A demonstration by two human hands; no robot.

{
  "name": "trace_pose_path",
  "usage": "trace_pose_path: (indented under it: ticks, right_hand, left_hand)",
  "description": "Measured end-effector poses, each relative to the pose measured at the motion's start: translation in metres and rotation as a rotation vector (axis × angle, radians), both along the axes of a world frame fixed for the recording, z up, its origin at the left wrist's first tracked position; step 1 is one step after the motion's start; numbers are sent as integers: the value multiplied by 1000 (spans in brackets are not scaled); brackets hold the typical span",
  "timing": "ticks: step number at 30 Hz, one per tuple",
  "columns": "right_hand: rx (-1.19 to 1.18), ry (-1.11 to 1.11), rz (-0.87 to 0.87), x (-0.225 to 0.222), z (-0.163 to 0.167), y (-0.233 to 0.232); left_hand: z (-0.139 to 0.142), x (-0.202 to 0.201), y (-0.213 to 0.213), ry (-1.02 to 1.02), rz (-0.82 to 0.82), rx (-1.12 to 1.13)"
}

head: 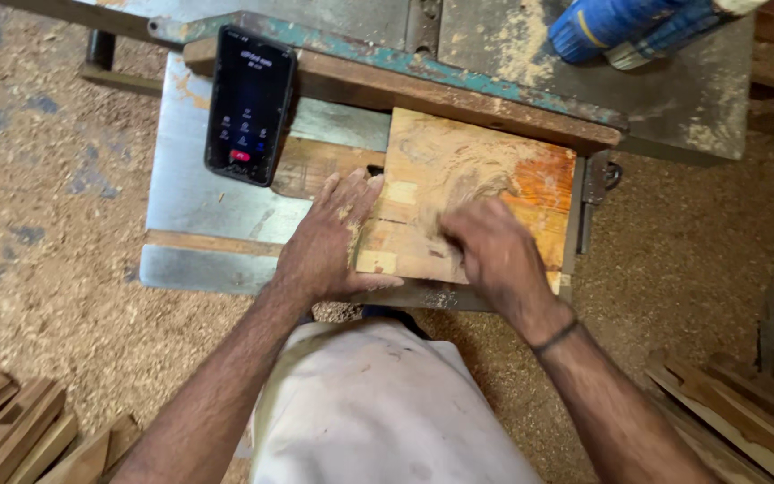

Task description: The person presses wood filler into a hole in a wooden board set on a machine table, spreading it by hand and with a small scraper, and reaches into a container of filler to reload. They continue smoothing the filler over the hole area.

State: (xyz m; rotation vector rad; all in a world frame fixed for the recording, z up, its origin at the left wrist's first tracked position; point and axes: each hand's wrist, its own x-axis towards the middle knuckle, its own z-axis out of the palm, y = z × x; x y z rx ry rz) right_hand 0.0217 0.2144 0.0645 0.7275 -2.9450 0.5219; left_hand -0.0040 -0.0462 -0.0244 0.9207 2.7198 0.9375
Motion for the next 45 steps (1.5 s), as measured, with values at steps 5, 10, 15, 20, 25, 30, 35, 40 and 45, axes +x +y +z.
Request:
trace_pose_path:
  ticks: [5,10,15,20,25,30,35,40,45]
  right_hand:
    - [60,-2,-65,1,0,17]
    - [-21,44,-95,1,-14,16]
    - [-60,-54,-59,14,-9,28]
    - [-82,30,-353,-6,-31,37]
    - [110,22,-209,-3,-30,33]
    - [-268,-248,-616,-7,-21,27]
    - [66,36,-186,0,-22,23]
    - [-198,-57,-473,-14,-1,13]
    - [7,185,-82,-6,9,9]
  left_hand:
    - [-1,4,-3,44,14,31]
    - [5,6,-1,-35,26,-39]
    - [10,5,0,-5,29,-4]
    - [10,6,0,2,12,-3]
    - [17,5,0,-14,21,-59]
    - [23,4,-1,-25,-8,-180]
    - [24,5,3,-17,-20,-251]
    - [35,2,4,-27,-15,-212]
    - [52,-5,6,-95,-34,-313]
